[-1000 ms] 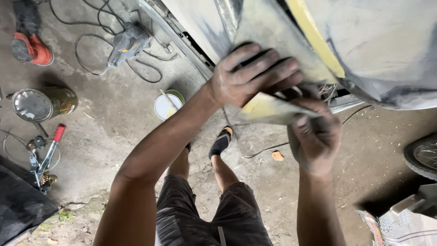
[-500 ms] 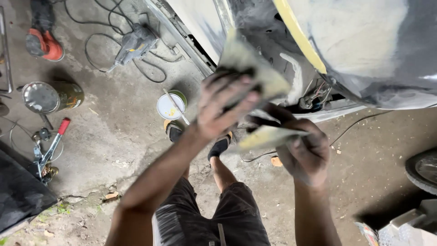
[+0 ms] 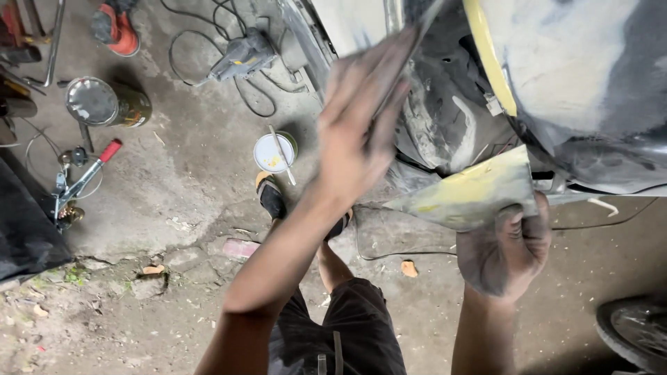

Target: The person sands the front bumper of a car using a sanding block. They then mix a substance from a tube with a powder in a container using a stick and apply the mixture to the bumper with a putty knife.

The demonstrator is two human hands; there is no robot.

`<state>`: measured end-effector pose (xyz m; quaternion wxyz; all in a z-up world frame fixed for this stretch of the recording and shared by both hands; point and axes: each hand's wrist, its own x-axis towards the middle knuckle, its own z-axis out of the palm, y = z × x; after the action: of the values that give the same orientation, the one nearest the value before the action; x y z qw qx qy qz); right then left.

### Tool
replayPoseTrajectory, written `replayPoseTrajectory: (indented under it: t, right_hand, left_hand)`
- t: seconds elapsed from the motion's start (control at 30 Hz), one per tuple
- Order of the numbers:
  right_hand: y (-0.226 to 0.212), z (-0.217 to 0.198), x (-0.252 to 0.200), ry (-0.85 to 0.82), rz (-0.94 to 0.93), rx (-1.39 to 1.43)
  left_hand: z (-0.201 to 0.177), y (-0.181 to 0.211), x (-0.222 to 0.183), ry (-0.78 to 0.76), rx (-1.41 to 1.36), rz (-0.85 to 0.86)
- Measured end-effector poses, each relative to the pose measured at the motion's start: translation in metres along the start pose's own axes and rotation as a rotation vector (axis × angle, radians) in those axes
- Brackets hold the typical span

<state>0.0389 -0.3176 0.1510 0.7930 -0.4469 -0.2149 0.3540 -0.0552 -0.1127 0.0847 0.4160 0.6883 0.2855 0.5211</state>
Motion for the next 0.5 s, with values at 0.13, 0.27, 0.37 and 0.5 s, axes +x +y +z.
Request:
replayPoseTrajectory:
  t: [0.13, 0.27, 0.37, 0.5]
  right_hand:
    - [-0.013, -0.014, -0.013, -0.017, 0.022, -0.026]
    - [-0.025, -0.036, -0.024, -0.010, 0.003, -0.018]
    - [-0.032, -0.039, -0.030, 0.049, -0.010, -0.021]
    - [-0.039, -0.046, -0.036, 0.100, -0.017, -0.013]
  left_hand:
    - [0.037, -0.007, 0.014, 0.071, 0.012, 0.006]
    - [0.065, -0.015, 0.014, 0.171, 0.021, -0.017]
    - [0.078, -0.018, 0.013, 0.207, 0.025, -0.013]
    - [0.085, -0.013, 0.009, 0.171, 0.022, -0.009]
